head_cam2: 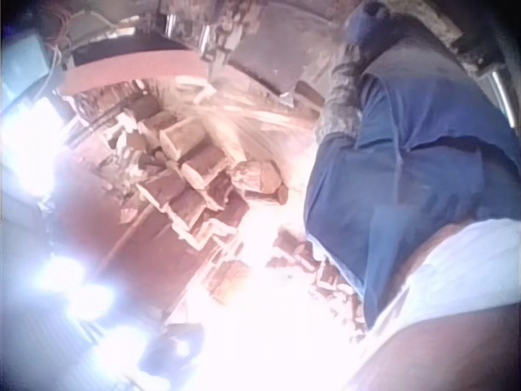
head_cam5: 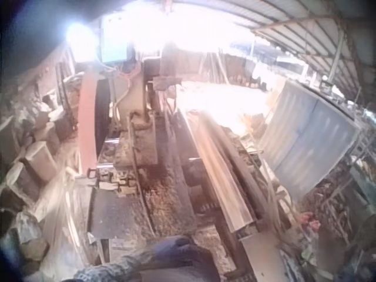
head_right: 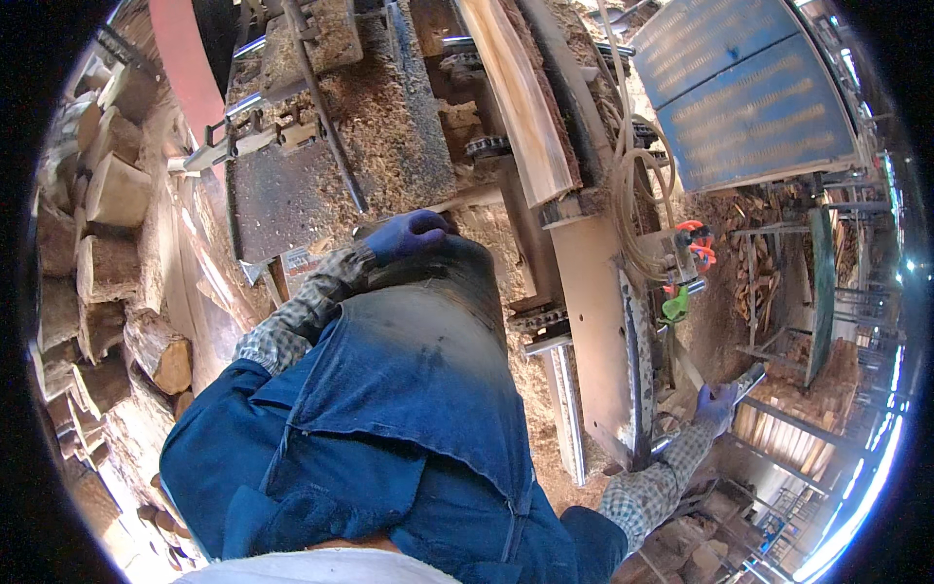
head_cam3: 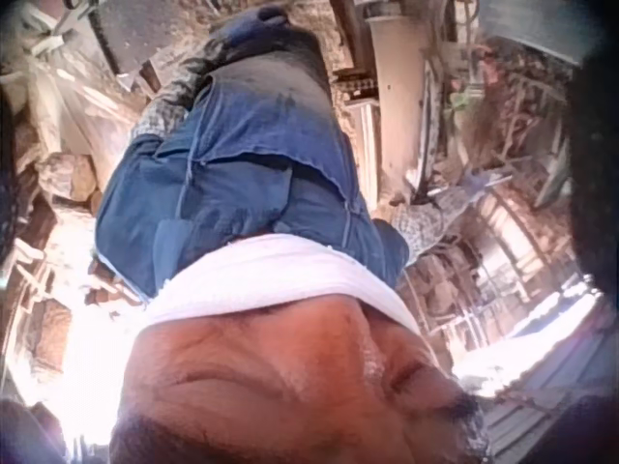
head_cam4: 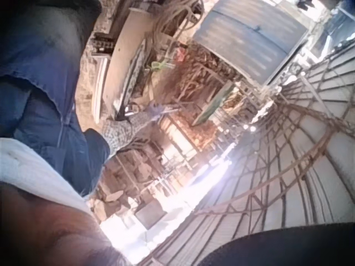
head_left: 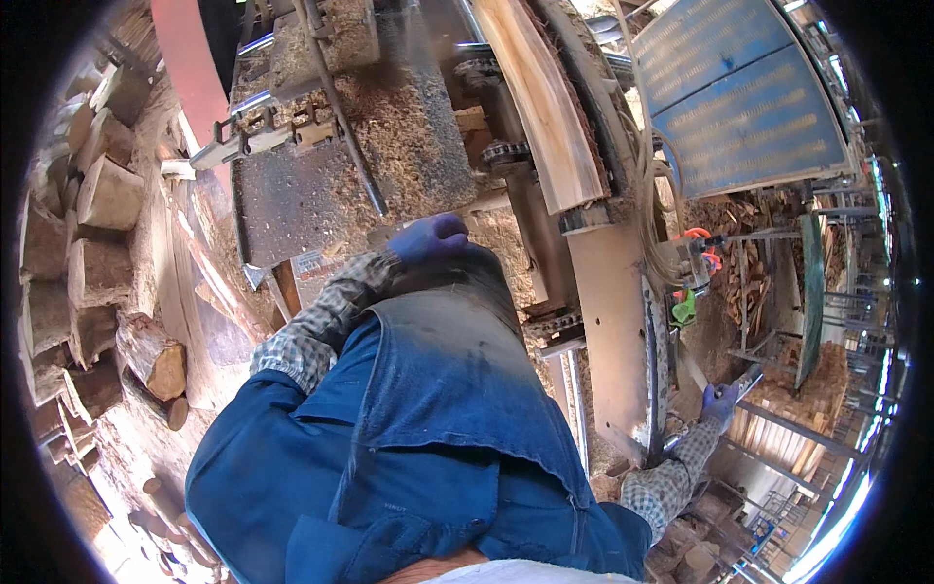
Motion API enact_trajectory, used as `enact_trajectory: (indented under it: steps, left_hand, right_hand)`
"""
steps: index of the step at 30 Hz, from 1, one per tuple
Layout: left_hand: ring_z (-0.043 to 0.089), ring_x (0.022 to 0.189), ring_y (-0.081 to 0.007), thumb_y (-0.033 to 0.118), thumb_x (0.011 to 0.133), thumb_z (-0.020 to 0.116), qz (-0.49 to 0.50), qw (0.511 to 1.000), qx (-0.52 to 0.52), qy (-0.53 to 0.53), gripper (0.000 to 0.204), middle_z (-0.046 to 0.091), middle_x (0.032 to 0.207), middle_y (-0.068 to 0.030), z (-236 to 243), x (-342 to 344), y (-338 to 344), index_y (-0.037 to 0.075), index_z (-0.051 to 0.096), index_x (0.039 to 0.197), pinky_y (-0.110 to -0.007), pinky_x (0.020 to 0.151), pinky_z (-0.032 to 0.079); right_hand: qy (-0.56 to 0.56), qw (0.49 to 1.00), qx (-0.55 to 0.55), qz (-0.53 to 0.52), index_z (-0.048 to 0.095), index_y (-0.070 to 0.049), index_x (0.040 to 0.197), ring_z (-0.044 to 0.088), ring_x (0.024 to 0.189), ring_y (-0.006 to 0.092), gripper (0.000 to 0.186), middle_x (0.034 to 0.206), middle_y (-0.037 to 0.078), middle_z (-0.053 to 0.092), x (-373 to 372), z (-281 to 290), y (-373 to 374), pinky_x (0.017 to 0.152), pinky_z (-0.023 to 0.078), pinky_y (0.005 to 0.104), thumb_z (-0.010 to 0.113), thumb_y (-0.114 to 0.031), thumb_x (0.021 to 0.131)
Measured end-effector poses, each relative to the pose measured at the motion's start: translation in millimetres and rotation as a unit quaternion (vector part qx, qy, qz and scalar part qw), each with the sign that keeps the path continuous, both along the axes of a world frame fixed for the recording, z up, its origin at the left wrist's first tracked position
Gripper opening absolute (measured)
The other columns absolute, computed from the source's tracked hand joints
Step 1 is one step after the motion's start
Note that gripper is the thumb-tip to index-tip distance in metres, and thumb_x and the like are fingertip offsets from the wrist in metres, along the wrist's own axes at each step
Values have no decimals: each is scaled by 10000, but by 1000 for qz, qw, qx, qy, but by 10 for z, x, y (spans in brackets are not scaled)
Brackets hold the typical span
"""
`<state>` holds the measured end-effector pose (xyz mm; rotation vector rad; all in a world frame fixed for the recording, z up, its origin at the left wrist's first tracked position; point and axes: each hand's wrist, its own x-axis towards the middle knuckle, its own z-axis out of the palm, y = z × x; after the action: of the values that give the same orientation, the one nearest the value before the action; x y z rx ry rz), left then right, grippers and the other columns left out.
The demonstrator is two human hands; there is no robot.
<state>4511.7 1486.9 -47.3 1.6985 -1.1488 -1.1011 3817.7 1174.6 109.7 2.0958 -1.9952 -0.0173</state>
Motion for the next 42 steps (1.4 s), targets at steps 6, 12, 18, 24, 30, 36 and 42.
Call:
enact_trajectory:
  steps: [6, 12, 18, 24, 30, 36, 42]
  left_hand:
    - [636, 970, -181, 275, 970, 634, -18, 999, 40, 31, 296, 687, 1028, -83, 76, -219, -53, 30, 660, 1134, -336, 880, 513]
    - [645, 798, -110, 343, 999, 603, 63, 975, 42, 207, 361, 705, 924, -59, 364, -111, -170, -6, 680, 1044, -285, 740, 540]
    - [666, 689, -150, 351, 1024, 551, 145, 936, -37, 317, 379, 697, 827, -73, 385, 235, -547, -3, 686, 1011, -287, 645, 543]
    - [663, 841, -171, 357, 1014, 564, 194, 930, -83, 300, 397, 687, 1010, -110, 487, 187, -957, 8, 615, 1197, -294, 703, 549]
    - [640, 1056, -281, 547, 979, 531, 205, 893, -23, 401, 676, 580, 1293, -164, 433, 583, -1461, 44, 433, 1419, -415, 908, 538]
    - [585, 1097, -266, 726, 886, 522, 282, 871, -30, 401, 888, 535, 1324, -141, 131, 1285, -2087, 74, 355, 1466, -450, 905, 498]
    - [578, 1149, -293, 843, 820, 464, 229, 837, 38, 495, 983, 527, 1340, -143, 249, 1435, -2491, 86, 440, 1447, -491, 945, 507]
  right_hand:
    - [54, 996, 22, -72, 682, -92, 1123, 585, 1184, 363, 440, 1499, 43, 480, 502, 203, 222, 964, 494, 465, 741, -378, 793]
    - [13, 992, 56, -110, 664, -105, 1210, 526, 1251, 380, 498, 1536, 3, 440, 663, 276, 261, 1015, 461, 467, 692, -389, 801]
    - [60, 996, -60, -6, 629, -107, 1290, 471, 1316, 366, 524, 1454, 101, 517, 674, 294, 318, 1110, 378, 463, 660, -346, 825]
    - [27, 977, -166, 129, 590, -20, 1291, 550, 1231, 388, 456, 1331, 229, 572, 734, 311, 326, 1030, 457, 479, 635, -288, 924]
    - [-238, 934, -156, 215, 491, 38, 1365, 565, 1209, 423, 539, 1332, 238, 575, 2385, 672, 706, 1013, 467, 470, 671, -214, 924]
    - [-394, 874, -134, 251, 364, 68, 1459, 539, 1239, 428, 682, 1385, 270, 521, 3832, 785, 835, 1045, 429, 476, 654, -231, 918]
    - [-423, 872, -185, 162, 373, 74, 1451, 563, 1215, 414, 668, 1367, 279, 533, 4467, 623, 686, 1031, 443, 465, 668, -184, 910]
